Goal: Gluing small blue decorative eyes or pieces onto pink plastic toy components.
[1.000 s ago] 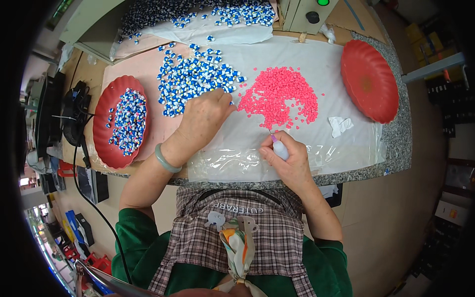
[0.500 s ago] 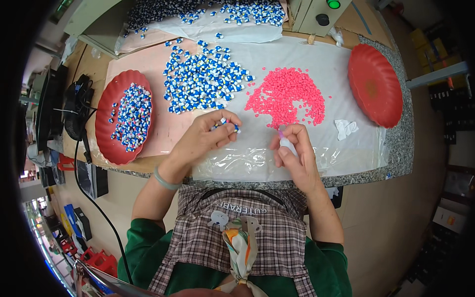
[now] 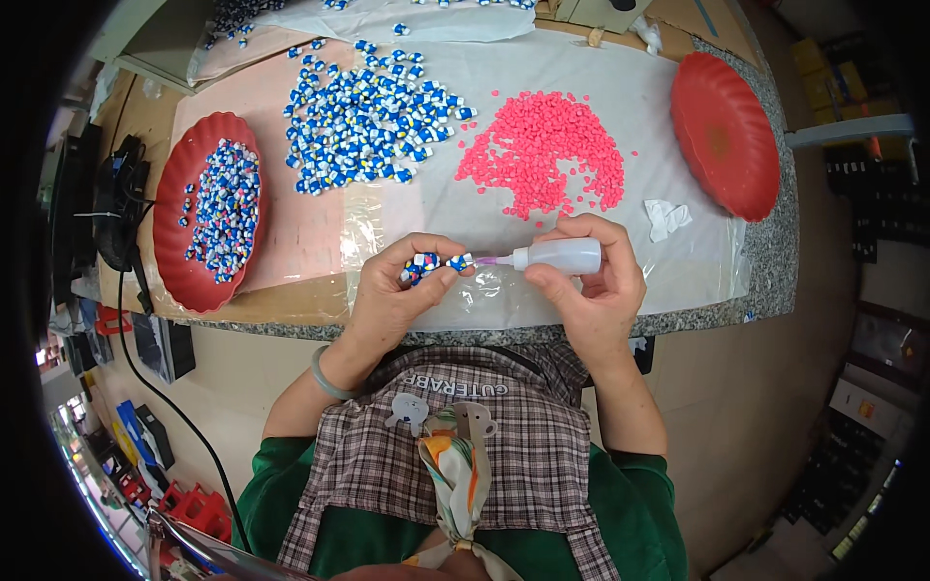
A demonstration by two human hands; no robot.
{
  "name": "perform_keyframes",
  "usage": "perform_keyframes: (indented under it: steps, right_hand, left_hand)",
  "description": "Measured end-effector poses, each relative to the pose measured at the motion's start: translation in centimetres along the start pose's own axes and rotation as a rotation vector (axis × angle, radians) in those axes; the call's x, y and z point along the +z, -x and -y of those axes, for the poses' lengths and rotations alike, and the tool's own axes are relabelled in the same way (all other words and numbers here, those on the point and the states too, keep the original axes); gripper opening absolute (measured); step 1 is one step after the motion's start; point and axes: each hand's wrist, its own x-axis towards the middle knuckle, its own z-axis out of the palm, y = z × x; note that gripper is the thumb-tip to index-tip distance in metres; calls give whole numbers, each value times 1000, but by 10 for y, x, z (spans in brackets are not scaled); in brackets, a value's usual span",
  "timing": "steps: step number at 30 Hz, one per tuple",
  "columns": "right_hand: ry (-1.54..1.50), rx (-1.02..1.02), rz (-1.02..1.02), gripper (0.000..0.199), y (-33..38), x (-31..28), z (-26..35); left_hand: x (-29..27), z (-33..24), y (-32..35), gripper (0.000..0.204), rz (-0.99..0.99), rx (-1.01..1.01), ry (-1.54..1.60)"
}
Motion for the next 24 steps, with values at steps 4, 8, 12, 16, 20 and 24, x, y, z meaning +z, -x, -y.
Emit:
perform_keyframes:
  steps: [4, 8, 12, 16, 20, 24]
  right_hand:
    - [214, -88, 46, 42, 6, -6, 9]
    - [423, -292, 57, 44, 6, -7, 11]
    - [497, -425, 53, 43, 4, -4, 13]
    - [530, -424, 67, 42, 4, -3, 17]
    - [549, -444, 72, 41, 4, -2, 17]
    - [569, -448, 90, 39, 4, -2, 18]
  left_hand:
    - [3, -4, 4, 20, 6, -81, -76]
    - [4, 2, 4, 20, 2, 13, -104]
    - [4, 1, 4, 20, 1, 18, -118]
    - [4, 1, 4, 20, -4, 33, -118]
    - [4, 1, 4, 20, 3, 13, -130]
    - [4, 1, 4, 20, 2, 16, -143]
